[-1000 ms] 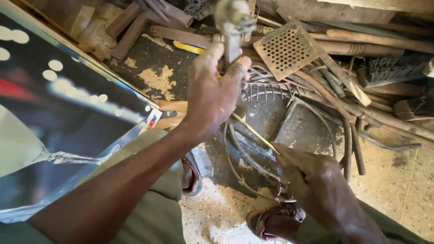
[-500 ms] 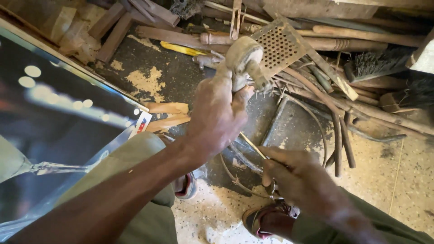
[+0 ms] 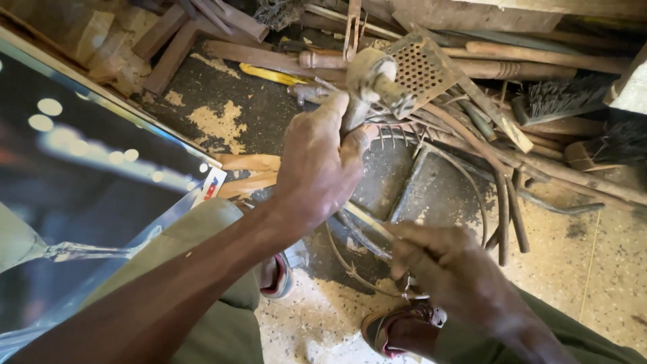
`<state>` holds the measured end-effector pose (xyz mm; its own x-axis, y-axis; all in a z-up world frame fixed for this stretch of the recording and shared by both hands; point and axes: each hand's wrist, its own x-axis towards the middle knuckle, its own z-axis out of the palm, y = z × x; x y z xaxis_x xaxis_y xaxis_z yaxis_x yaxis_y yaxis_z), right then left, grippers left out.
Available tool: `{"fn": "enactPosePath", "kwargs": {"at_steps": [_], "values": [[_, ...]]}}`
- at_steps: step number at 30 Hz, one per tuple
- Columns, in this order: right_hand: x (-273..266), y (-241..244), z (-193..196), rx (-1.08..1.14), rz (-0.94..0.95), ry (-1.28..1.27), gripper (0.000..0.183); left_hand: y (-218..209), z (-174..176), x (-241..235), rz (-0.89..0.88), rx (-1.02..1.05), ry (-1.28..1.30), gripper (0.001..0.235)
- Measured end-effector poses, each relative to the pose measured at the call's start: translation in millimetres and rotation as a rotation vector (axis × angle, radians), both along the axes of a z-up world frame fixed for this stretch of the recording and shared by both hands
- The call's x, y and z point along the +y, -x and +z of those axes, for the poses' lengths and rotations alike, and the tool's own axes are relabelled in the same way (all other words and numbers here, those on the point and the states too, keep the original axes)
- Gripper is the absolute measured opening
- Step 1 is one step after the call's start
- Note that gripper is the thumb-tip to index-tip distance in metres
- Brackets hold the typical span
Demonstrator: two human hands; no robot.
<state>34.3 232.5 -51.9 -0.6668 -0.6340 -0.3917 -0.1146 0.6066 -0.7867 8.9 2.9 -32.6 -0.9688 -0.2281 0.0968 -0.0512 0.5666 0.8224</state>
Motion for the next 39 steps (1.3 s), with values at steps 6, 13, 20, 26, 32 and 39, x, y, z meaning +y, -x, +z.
{"fn": "enactPosePath", "kwargs": {"at_steps": [6,13,20,26,32,39], "values": [[2.5,-2.9,-6.4,0.010,0.059,0.122,0.034,0.3,2.6,2.1,0.002,-0.078,0.005,0.012],[6.2,6.6,13.3,-0.052,0.262,0.143,0.036,1.4,14.5,5.4,0.054,-0.411,-0.241,0.012],[50.9,45.8,32.0,-0.034,0.135,-0.383,0.038,14.6,-9.5,-4.6,0.240,-0.421,-0.861,0.025],[44.5,49.7,7.8,0.264,-0.023,0.050,0.042,14.1,-9.9,6.4,0.445,-0.577,-0.982,0.011],[-19.1,-10.9,-26.2,0.067,-0.271,0.334,0.020,-1.6,-4.9,41.9,0.401,-0.794,-0.975,0.022],[-31.7,-31.1,-10.4,-0.200,-0.463,0.321,0.056,-19.7,-17.2,62.0,0.385,-0.672,-1.016,0.023]]}}
